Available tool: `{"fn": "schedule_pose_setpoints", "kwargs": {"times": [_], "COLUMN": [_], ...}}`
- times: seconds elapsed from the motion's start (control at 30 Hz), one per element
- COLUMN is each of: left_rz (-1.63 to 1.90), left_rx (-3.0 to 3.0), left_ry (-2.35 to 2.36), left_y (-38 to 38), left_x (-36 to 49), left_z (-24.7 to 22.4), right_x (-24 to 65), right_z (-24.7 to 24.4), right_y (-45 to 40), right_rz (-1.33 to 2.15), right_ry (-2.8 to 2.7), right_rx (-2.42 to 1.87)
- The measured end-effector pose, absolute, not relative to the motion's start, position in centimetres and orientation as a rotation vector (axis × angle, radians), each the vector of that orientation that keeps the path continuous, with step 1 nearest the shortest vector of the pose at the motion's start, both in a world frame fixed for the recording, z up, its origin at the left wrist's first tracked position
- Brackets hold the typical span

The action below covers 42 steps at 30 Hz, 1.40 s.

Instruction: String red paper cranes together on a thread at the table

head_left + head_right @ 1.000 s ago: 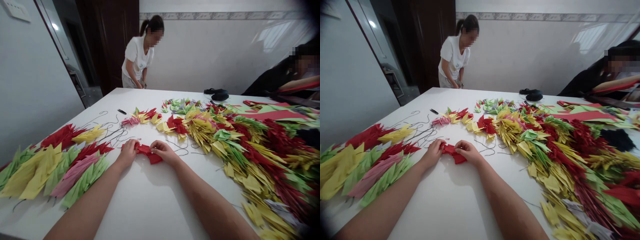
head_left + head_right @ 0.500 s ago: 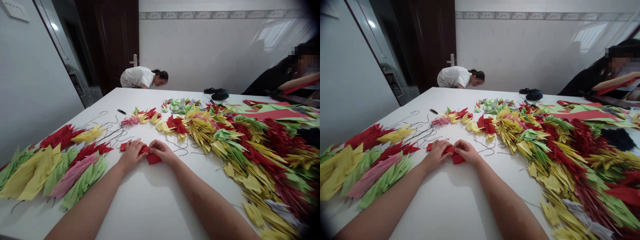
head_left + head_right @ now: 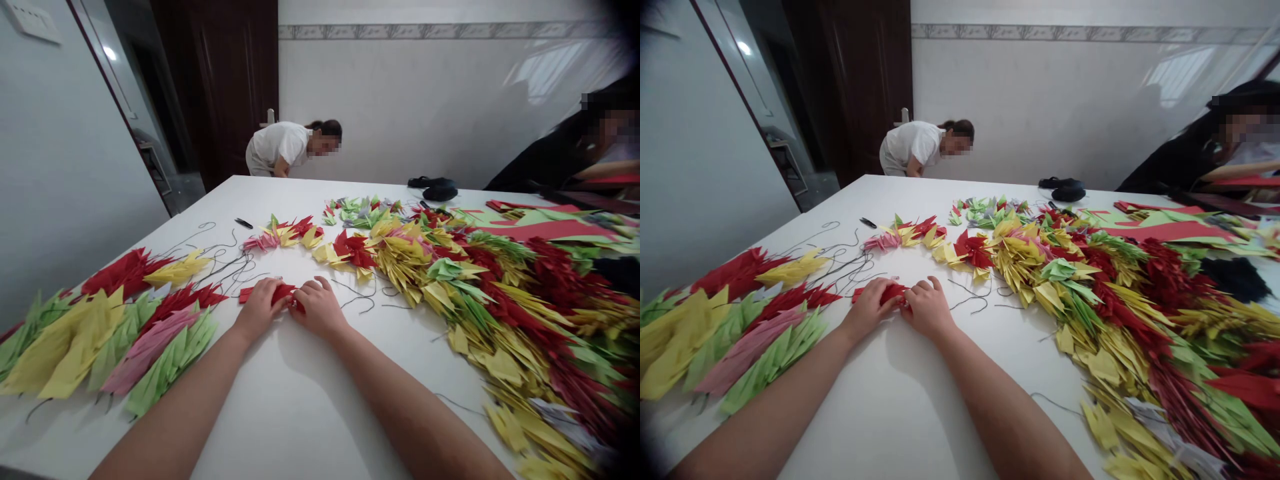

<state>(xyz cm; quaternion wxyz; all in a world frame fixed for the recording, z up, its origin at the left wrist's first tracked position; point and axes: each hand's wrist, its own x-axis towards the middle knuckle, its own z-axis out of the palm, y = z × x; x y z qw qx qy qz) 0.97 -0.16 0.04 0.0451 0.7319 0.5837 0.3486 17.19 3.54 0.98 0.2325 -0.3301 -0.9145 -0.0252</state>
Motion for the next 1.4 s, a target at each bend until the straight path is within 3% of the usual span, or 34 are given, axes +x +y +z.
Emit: {"fn": "schedule_pose_setpoints", "kwargs": {"times": [0.67, 1.0, 1.4], "left_rz": [0.991, 0.787, 0.604], "left_rx": [2.183, 2.226, 2.321], "left_ry": [1.947, 1.985, 2.139], "left_y": [-0.4, -0.2, -0.4], "left_x": [0.0, -0.4, -0.3], "left_z": [1.5, 0.8, -0.4], "right_x": [18.2, 18.6, 18.9], "right_z": [1.1, 1.0, 0.7], "right_y": [4.4, 4.8, 5.1], "right_rz": [-0.094, -0.081, 0.124], "right_ry": [-2.381, -2.287, -2.174], "right_rx": [-1.113, -1.259, -1.112]}}
